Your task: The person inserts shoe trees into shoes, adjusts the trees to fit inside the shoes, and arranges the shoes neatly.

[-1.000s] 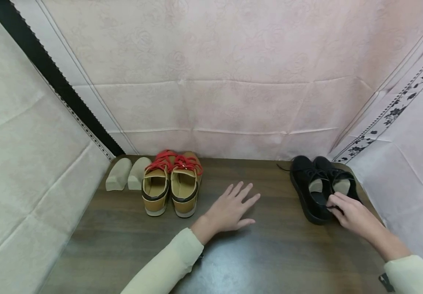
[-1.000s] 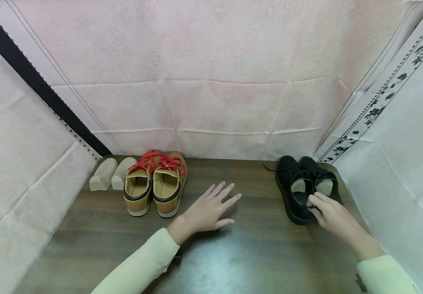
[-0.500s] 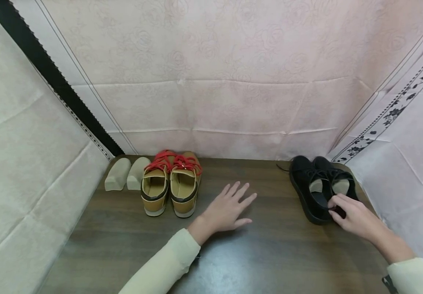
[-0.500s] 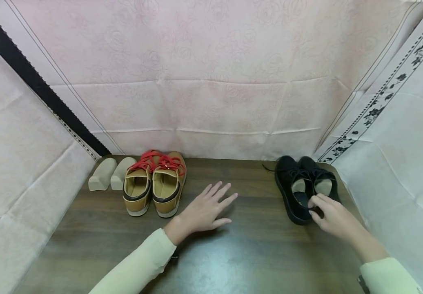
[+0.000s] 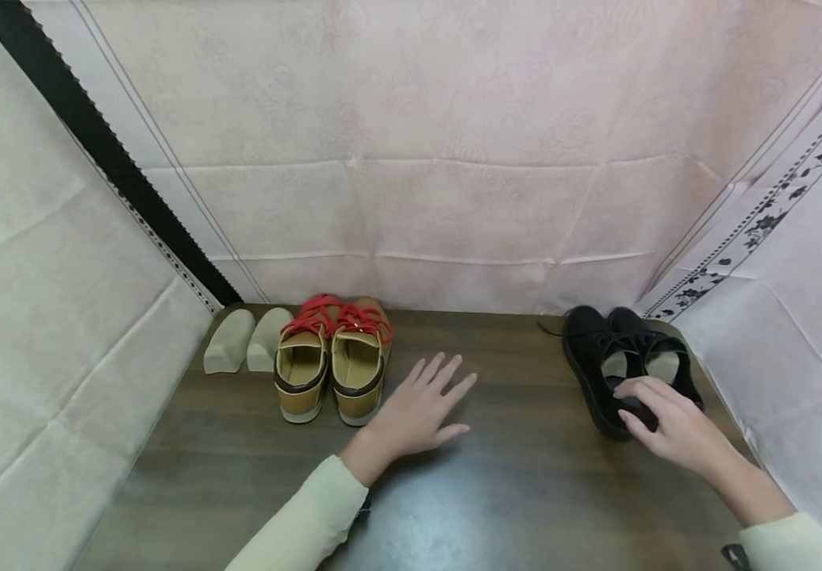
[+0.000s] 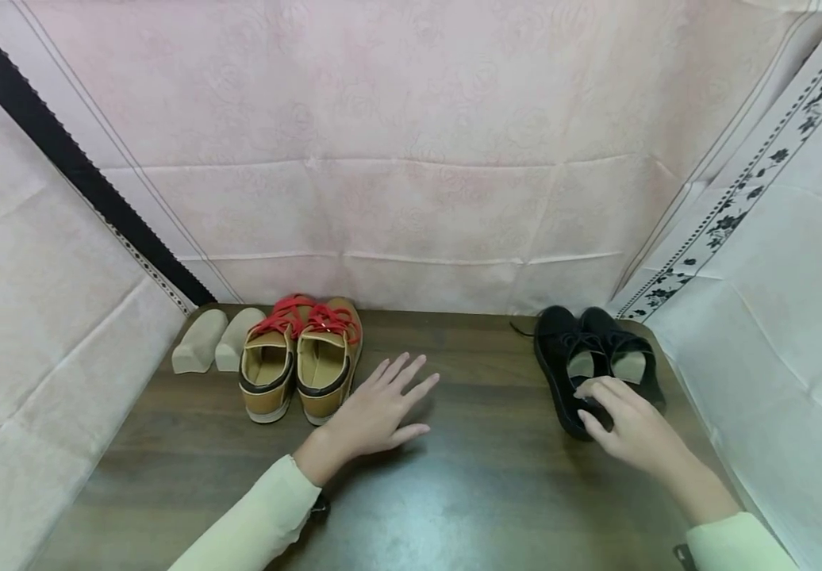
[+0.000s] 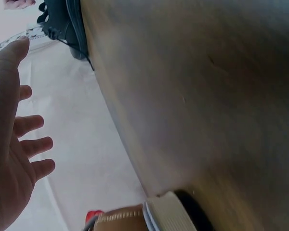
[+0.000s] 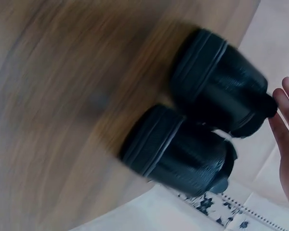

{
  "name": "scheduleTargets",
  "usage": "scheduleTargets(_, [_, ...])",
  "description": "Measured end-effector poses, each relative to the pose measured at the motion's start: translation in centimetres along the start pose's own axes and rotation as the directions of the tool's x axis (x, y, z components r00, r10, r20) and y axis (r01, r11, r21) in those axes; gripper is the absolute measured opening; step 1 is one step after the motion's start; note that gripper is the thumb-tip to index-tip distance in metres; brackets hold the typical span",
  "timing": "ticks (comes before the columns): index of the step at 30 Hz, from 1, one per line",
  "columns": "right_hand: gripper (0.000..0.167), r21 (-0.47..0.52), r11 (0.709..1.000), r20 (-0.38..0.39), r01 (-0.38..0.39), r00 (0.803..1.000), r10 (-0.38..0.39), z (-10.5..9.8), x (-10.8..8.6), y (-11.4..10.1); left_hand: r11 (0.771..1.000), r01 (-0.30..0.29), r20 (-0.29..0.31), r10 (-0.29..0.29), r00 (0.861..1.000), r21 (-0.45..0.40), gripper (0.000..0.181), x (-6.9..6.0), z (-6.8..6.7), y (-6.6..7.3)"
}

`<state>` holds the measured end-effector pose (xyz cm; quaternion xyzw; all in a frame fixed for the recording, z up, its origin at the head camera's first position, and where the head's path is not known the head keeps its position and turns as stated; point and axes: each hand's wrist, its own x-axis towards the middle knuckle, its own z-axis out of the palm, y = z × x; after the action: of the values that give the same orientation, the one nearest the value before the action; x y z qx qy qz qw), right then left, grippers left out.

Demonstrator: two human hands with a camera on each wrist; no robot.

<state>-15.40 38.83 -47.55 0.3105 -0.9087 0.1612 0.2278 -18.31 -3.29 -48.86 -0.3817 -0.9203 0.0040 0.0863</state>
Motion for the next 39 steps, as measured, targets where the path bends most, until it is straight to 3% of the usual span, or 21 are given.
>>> scheduleTargets(10, [0.038,-0.004,1.0,0.006,-0.018,1.0,0.018,0.8,1.2,-1.6,0.999,0.037,-0.046,-0.037,0.998,-0.004,0.077,-1.8,-0.7,-1.1])
scheduleTargets(29, [0.042,0.109,0.993,-0.038,-0.04,0.998,0.044,4.2,4.2,-5.3,0.993,0.117,-0.082,-0.118,0.99,-0.023,0.076,-4.8,-1.9,-3.5])
scheduleTargets(39, [0.042,0.098,0.99,-0.015,-0.099,0.995,0.101,5.7,5.3,-6.7,0.992,0.13,-0.169,-0.128,0.977,0.001,0.075,-6.7,-1.8,-5.0])
